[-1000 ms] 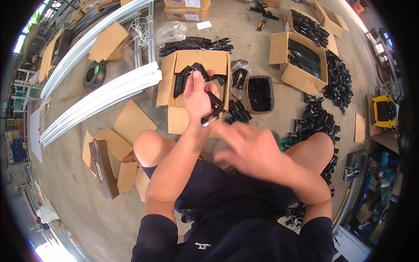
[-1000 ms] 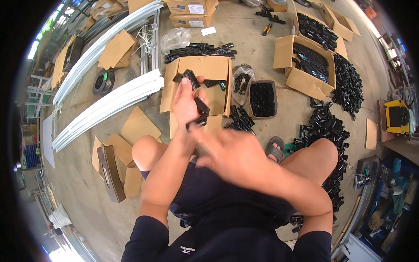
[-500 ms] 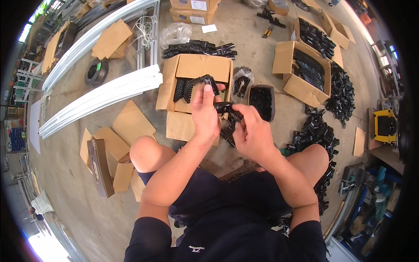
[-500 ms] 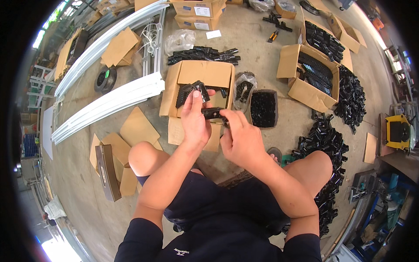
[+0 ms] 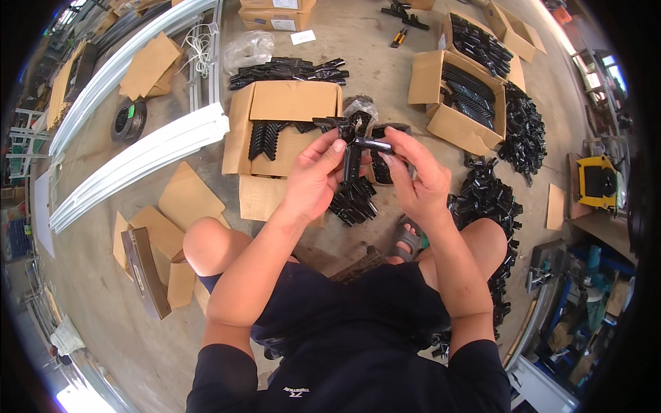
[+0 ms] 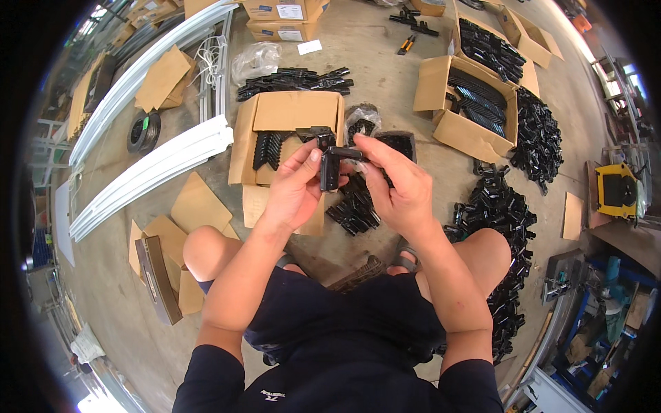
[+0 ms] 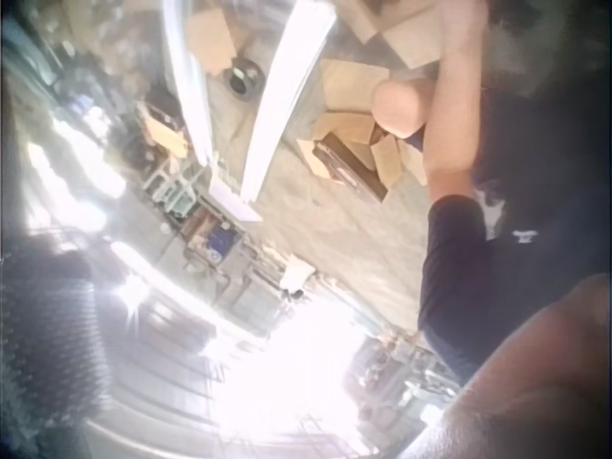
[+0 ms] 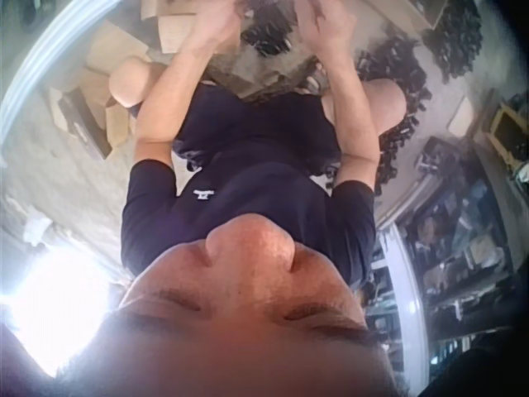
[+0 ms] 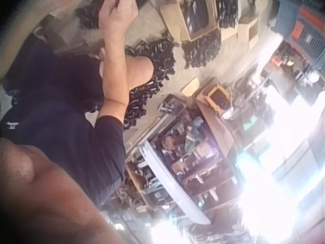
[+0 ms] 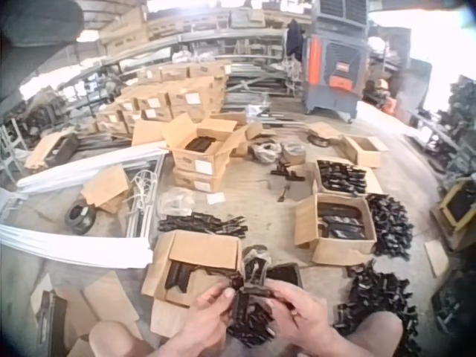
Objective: The person sits on the floor and repeatedly picks up small black plastic components from a cardboard box. They connect two pieces together by hand, inspect the assembly, and place the finished unit into a separate box. The process is repeated continuously throughout the clip.
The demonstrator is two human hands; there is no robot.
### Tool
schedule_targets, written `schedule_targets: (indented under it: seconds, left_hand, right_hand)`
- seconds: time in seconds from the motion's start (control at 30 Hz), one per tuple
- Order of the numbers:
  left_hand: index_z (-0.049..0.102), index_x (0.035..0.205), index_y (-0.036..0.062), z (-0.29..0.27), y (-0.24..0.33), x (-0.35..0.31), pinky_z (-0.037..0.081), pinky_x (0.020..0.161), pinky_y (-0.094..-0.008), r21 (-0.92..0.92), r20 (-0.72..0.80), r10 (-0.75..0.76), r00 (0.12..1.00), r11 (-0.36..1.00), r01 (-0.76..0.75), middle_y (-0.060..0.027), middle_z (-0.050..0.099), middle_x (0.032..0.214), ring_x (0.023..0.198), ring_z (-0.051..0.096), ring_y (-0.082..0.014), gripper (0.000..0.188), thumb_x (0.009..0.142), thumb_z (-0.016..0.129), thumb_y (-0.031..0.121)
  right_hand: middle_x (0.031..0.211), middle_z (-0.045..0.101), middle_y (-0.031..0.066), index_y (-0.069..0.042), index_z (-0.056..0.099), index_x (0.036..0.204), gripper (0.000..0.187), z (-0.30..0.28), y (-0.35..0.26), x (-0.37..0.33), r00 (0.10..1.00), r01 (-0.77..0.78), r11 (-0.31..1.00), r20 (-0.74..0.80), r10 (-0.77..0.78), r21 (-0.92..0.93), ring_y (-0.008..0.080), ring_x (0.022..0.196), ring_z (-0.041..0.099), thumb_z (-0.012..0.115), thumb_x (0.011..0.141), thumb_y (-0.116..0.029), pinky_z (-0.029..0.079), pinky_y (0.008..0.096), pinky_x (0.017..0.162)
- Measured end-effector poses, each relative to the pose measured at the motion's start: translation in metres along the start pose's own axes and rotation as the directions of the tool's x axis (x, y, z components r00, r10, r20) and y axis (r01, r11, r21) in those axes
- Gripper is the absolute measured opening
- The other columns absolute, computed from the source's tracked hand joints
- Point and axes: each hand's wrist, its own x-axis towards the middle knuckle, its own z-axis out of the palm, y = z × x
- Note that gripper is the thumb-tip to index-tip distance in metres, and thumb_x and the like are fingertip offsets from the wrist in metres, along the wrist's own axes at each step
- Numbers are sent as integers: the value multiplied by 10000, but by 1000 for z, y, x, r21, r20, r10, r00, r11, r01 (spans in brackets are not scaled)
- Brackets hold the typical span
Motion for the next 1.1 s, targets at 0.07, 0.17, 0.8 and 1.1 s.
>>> schedule_targets:
  seconds: [0.07, 0.17, 0.8, 1.1]
  left_hand:
    - [583, 1342, -12, 1, 3, -1, 620, 912, -392, -28, 40, -25, 999, 999, 26, -135, 721, 1173, 1045, 730, -245, 338, 1048, 620, 150]
    - [586, 1342, -12, 1, 6, -3, 620, 909, -399, 4, 82, -15, 997, 1000, 15, -148, 721, 1192, 1065, 729, -272, 340, 1035, 634, 127]
    - [589, 1326, -13, 5, 5, -17, 584, 755, -305, 290, 29, 158, 987, 944, -160, -148, 736, 1176, 1007, 727, -225, 342, 997, 654, 50]
    - [512, 1266, 13, 1, 15, -14, 566, 721, -265, 470, -58, 363, 930, 832, -295, -155, 744, 1126, 932, 723, -171, 389, 935, 712, -27]
  right_hand:
    - [1094, 764, 139, -9, 718, 1153, 305, -7, 1, 5, 993, 110, 986, 56, -104, -122, 257, 977, 762, 672, 875, 110, 602, 322, 835]
    - [1073, 767, 139, -10, 729, 1121, 304, -8, 5, 6, 986, 167, 976, 35, -164, -141, 286, 976, 761, 687, 847, 113, 601, 330, 845]
    - [1170, 751, 171, 23, 686, 1175, 276, 6, 4, -6, 997, 66, 997, -30, -64, 47, 254, 1045, 749, 696, 902, 63, 599, 322, 874]
    - [1110, 752, 100, 37, 684, 1200, 275, -12, 105, 22, 880, -448, 879, -93, 466, 164, 142, 941, 694, 644, 1017, -164, 547, 295, 863]
